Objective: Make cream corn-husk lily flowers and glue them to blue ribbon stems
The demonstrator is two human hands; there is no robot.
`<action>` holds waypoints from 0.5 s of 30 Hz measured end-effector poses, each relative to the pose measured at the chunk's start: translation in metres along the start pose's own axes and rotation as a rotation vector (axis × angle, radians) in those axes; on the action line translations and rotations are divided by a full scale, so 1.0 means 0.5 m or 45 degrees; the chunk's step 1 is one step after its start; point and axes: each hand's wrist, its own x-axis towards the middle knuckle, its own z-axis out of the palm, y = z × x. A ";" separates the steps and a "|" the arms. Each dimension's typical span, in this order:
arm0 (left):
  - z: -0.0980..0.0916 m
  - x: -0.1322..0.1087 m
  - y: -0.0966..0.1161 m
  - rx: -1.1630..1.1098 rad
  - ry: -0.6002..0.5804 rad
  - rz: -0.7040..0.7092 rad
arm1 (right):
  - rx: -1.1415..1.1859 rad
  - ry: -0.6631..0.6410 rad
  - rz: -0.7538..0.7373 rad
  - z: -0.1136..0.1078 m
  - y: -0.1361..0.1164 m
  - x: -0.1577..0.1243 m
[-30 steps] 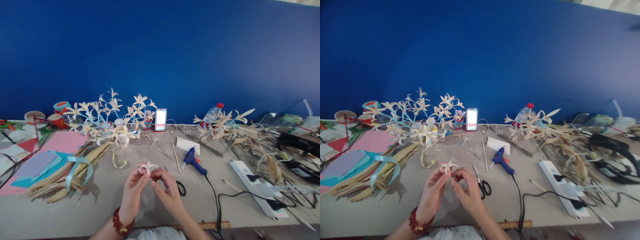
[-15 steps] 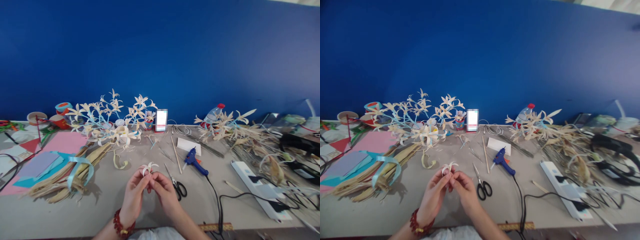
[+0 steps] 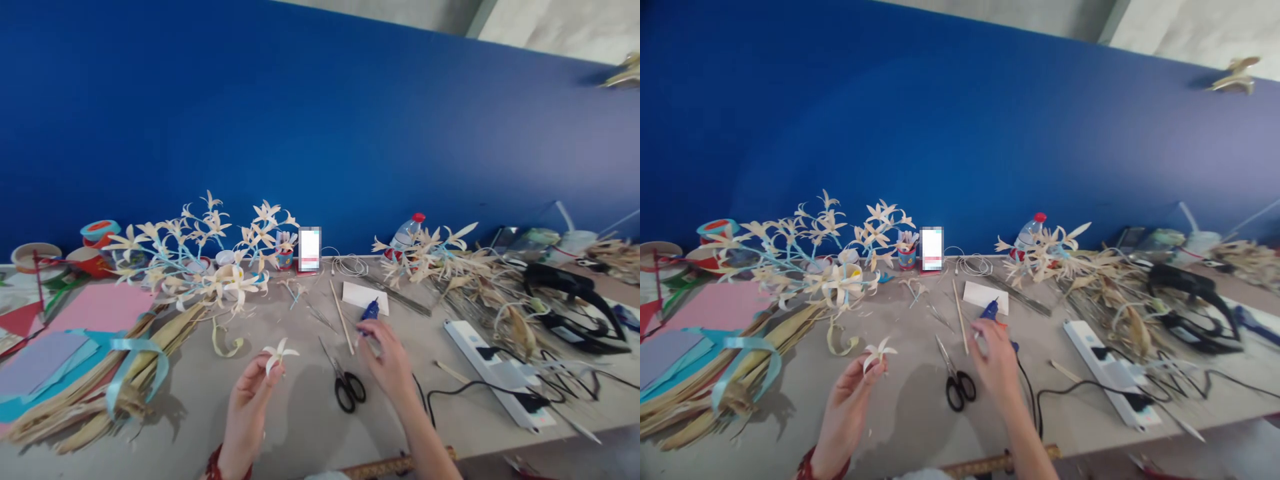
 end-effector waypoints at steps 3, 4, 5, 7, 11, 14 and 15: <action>-0.007 0.005 -0.008 0.021 0.017 0.008 | -0.410 -0.080 0.118 -0.037 0.101 0.018; -0.007 0.006 -0.009 0.018 0.023 0.005 | -0.516 -0.148 0.114 -0.042 0.126 0.022; -0.006 0.006 -0.009 0.014 0.025 0.006 | -0.609 -0.223 0.119 -0.044 0.146 0.027; -0.003 0.005 -0.007 0.016 0.018 0.018 | -0.748 -0.368 0.145 -0.039 0.170 0.038; -0.002 0.005 0.000 0.062 0.003 0.040 | -0.861 -0.512 0.151 -0.023 0.170 0.056; -0.005 0.006 0.004 0.060 -0.007 0.044 | -0.874 -0.490 0.145 -0.017 0.160 0.060; -0.006 0.006 0.004 0.051 -0.012 0.041 | -0.865 -0.485 0.144 -0.017 0.159 0.059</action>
